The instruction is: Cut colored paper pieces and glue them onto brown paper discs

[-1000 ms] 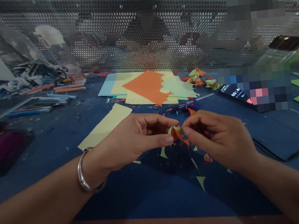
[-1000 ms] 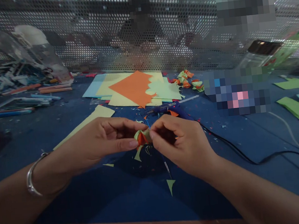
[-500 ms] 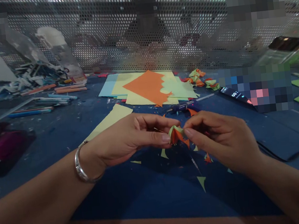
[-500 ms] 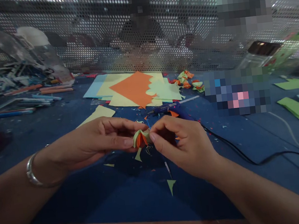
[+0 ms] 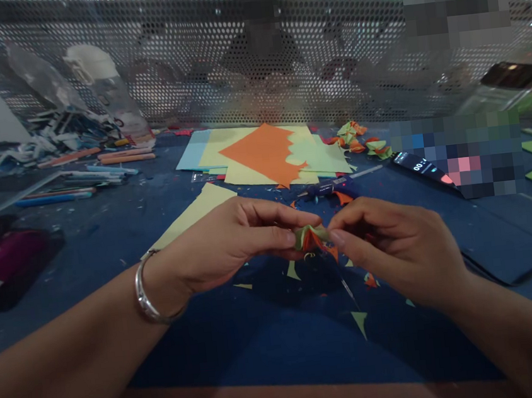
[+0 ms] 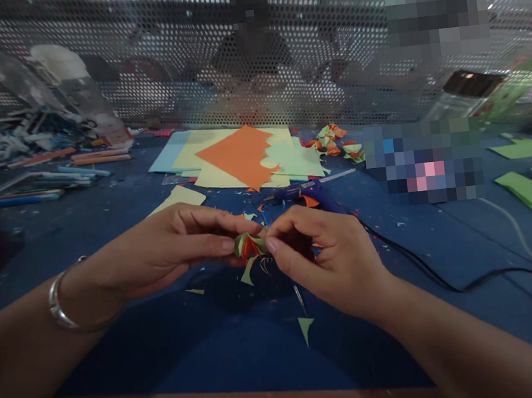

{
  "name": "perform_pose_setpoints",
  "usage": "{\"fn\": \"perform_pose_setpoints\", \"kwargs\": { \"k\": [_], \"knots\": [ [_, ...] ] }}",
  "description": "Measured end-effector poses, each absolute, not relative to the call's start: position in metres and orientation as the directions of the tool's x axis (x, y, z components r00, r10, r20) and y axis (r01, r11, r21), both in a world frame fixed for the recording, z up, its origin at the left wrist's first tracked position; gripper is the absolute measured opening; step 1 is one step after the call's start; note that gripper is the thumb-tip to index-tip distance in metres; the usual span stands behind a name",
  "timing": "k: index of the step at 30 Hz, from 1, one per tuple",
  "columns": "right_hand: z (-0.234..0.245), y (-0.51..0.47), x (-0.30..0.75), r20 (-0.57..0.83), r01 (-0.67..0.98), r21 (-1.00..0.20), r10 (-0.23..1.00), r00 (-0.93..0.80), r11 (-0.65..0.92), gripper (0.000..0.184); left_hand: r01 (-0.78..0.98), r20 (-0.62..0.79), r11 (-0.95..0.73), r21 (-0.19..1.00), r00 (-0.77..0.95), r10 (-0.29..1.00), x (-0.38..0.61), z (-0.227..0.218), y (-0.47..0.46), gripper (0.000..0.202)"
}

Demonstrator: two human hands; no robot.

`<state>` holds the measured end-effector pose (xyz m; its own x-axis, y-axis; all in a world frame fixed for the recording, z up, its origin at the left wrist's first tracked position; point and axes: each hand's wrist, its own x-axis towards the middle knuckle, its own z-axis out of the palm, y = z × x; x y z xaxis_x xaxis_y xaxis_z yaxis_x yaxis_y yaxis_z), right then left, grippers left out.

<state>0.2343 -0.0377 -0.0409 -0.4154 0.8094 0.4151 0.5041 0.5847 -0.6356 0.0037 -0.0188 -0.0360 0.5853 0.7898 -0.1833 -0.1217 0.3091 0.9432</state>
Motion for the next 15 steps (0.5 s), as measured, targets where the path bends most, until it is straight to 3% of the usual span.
{"fn": "perform_pose_setpoints", "kwargs": {
  "k": [8,15],
  "knots": [
    [-0.0398,-0.0371,0.2347,0.39,0.499,-0.616,0.786,-0.48,0.61,0.012,-0.137,-0.084,0.191,0.972,0.557,0.826,0.0058,-0.0418,-0.0182,0.015],
    [-0.0402,-0.0377,0.234,0.359,0.472,-0.655,0.793,-0.493,0.59,0.013,-0.099,-0.101,0.179,0.979,0.527,0.844,0.0065,-0.0443,-0.0172,0.009]
  ]
}}
